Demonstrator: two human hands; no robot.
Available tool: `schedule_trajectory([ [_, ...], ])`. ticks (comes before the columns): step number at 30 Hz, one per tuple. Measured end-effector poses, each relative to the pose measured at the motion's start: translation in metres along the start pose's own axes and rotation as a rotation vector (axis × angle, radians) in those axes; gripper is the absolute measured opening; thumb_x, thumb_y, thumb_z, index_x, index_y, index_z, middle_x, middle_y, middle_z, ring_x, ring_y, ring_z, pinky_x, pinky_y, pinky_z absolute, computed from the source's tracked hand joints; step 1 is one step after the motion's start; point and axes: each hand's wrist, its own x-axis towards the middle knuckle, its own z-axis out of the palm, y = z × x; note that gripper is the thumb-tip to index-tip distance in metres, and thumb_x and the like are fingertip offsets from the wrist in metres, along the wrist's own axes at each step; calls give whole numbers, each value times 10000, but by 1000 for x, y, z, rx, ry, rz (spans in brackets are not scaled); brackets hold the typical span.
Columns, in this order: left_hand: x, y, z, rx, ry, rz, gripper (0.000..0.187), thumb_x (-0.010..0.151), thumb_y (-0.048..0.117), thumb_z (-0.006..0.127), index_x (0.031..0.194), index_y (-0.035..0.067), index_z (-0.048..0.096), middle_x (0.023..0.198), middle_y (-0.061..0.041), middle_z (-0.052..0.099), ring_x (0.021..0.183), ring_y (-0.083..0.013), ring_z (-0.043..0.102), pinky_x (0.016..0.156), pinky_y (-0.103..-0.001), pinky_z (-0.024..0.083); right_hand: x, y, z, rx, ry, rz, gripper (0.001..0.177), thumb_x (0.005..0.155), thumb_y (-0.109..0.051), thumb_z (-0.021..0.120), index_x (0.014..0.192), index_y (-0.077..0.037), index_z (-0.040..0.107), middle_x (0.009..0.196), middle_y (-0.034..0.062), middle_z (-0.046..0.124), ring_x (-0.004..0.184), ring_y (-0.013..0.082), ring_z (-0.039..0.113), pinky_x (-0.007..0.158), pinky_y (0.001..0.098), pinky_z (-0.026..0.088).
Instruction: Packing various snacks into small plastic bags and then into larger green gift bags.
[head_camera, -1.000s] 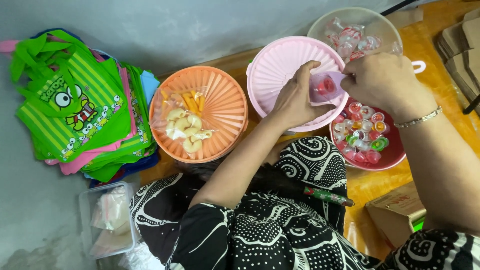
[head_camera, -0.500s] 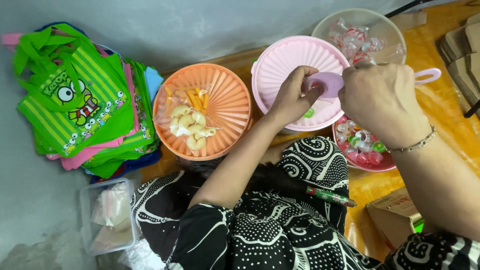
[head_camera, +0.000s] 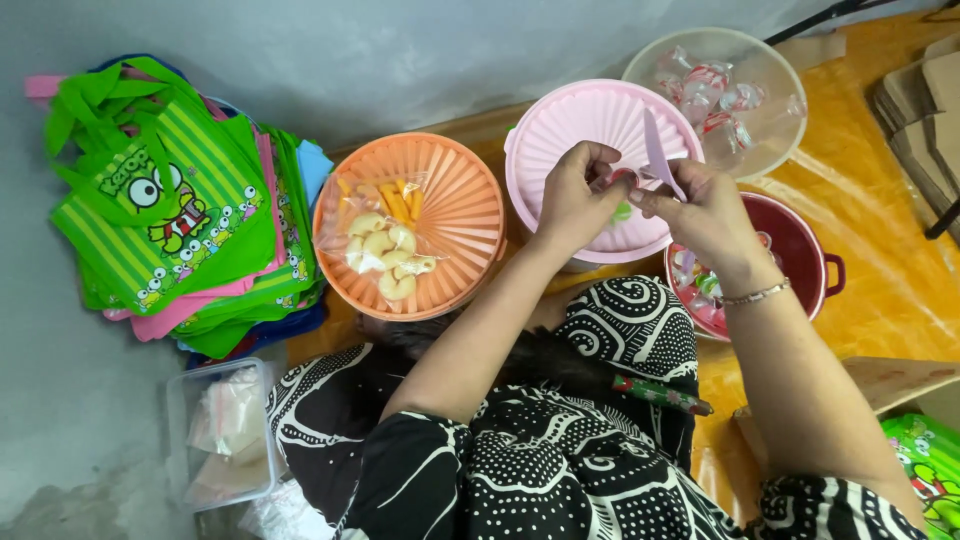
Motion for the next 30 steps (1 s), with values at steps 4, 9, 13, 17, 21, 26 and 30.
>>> schedule_trajectory([
  [4,3,-2,-5,100,-59,-14,296,609,161,690,876,74,597,654,-46,500,601,-146,540,580,-271,494,1,0,8,-37,99,-48,92,728,-40,602,818,-55,605,584,51,534,462,27,424,381,118,290],
  [9,9,8,-10,343,-157,106,194,594,198,693,759,115,634,656,-38,496,593,-178,564,583,-314,486,9,17,-2,-157,200,-132,131,744,8,556,826,-70,620,588,44,475,519,35,403,426,151,303],
  [13,6,31,-9,417,-181,134,179,589,175,686,689,45,613,644,-103,504,587,-250,585,589,-366,485,4,14,-4,-513,254,-323,160,724,-4,613,881,-13,645,704,189,533,627,292,553,490,323,403],
  [17,6,53,-14,600,-197,85,152,579,170,685,637,48,613,599,-99,540,633,-289,602,622,-378,503,-3,-9,-8,-622,197,-212,266,688,-45,608,953,-39,634,748,152,569,697,292,586,571,361,454],
  [21,2,66,-18,715,-216,156,245,548,145,719,712,7,600,659,-127,547,685,-312,607,663,-405,511,-9,-32,-9,-577,50,-121,353,654,-49,621,1006,-25,606,801,185,580,780,305,584,644,407,451],
  [26,3,66,-21,490,-249,50,76,602,110,598,649,68,555,604,-53,561,549,-201,578,504,-295,457,-9,-45,-19,-586,35,-148,110,683,-48,557,718,-43,453,616,79,397,587,193,395,497,317,304],
  [30,6,69,-51,-241,-411,-150,189,700,290,625,616,137,554,569,27,500,533,-54,467,402,-174,376,-26,-80,-27,-518,-108,-118,162,787,-52,564,636,-54,508,546,-29,336,516,79,285,446,236,230],
])
